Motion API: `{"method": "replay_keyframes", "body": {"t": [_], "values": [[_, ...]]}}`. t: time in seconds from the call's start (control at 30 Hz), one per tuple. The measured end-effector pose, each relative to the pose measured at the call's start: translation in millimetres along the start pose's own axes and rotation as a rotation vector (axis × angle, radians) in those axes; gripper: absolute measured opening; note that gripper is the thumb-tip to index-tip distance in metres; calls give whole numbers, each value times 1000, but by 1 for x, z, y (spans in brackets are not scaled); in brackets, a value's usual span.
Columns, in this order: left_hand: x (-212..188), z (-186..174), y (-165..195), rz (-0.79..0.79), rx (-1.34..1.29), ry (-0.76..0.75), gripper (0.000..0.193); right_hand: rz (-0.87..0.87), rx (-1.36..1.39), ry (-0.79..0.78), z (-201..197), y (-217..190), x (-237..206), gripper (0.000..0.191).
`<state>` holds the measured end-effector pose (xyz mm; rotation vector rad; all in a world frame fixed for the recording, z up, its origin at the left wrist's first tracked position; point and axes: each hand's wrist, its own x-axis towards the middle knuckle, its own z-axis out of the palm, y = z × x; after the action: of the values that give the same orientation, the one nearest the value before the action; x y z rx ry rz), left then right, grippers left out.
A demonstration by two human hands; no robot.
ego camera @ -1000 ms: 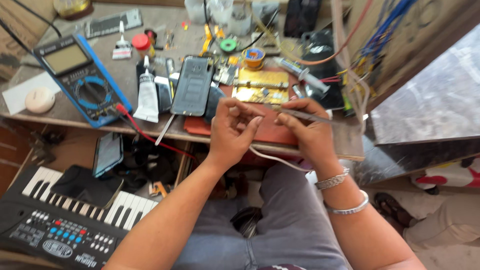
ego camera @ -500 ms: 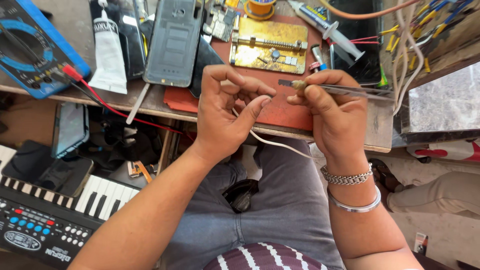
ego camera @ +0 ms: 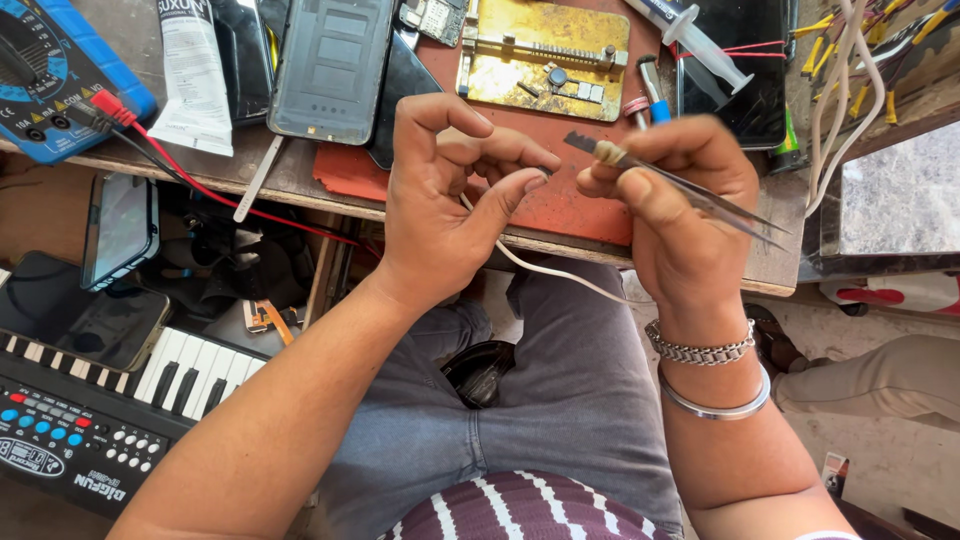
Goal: The person holds a phone back housing and scrubs its inner surface with a blue-handled brush, turning the housing to reach different areas. They then use tweezers to pick at residue on the housing and later hold and work on a small component with the tweezers over the workbench.
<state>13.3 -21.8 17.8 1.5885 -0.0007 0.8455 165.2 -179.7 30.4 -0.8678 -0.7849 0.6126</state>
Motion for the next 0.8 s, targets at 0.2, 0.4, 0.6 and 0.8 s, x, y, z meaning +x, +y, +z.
{"method": "replay_keyframes", "body": {"t": [0.2, 0.4, 0.6, 0.8], "values": [[1, 0, 1, 1, 21, -11, 42, 33, -73, 9, -8, 4, 0, 16], [3, 2, 4, -13, 168, 5, 47, 67, -126, 70, -4, 4, 1, 18], [1, 2, 2, -12, 92, 2, 46, 74, -158, 76, -1, 3, 2, 16], [0, 0, 0, -13, 70, 0, 45, 76, -157, 78, -1, 4, 2, 14]]}}
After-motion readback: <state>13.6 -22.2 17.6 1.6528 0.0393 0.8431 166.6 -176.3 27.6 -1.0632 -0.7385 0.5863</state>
